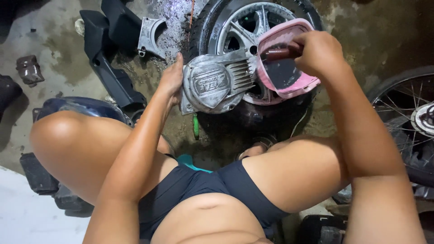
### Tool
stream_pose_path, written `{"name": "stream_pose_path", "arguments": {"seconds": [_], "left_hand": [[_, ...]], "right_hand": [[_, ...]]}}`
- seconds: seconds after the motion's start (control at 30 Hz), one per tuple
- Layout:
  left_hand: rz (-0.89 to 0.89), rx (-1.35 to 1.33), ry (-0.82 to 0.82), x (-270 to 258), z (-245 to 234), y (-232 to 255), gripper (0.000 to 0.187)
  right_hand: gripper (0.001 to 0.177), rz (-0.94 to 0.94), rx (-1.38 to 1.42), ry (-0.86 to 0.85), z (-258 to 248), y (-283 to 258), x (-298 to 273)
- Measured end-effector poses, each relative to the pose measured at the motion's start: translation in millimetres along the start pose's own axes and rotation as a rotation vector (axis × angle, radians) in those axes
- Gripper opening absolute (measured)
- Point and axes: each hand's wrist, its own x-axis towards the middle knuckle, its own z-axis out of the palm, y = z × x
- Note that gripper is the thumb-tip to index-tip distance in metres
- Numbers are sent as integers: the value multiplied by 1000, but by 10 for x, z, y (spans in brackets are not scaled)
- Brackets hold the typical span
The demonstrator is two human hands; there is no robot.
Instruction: The person scrubs a metallic engine casing with a brush and water from a pink basin, repeatedly dipping the brush and scrubbing the surface. The person holds the part with one hand and scrubs with the other.
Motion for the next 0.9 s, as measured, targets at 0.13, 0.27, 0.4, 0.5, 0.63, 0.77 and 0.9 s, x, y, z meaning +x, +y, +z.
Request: {"name": "stream_pose_path", "arguments": {"seconds": [0.13, 0.27, 0.4, 0.5, 0.63, 0.77, 0.9], "left_hand": [[-2, 29, 30, 65, -78, -39, 80], [119, 274, 88, 105, -205, -293, 74], [324, 615, 149, 527, -435, -570, 87], [347, 640, 191, 1223, -711, -952, 80], [335, 629, 214, 1537, -821, -1192, 80], [316, 578, 251, 1434, -790, -1154, 75], [321, 560, 282, 1337, -729, -1089, 79]], "right_hand": [[23, 258, 94, -353, 338, 171, 230], [23, 188, 62, -281, 1200, 677, 430], [32, 178, 95, -286, 985, 598, 374], [42, 134, 178, -236, 654, 407, 207], [43, 77, 381, -251, 271, 141, -32], [18, 10, 765, -378, 72, -197, -203], [19, -18, 950, -373, 198, -266, -263]]}}
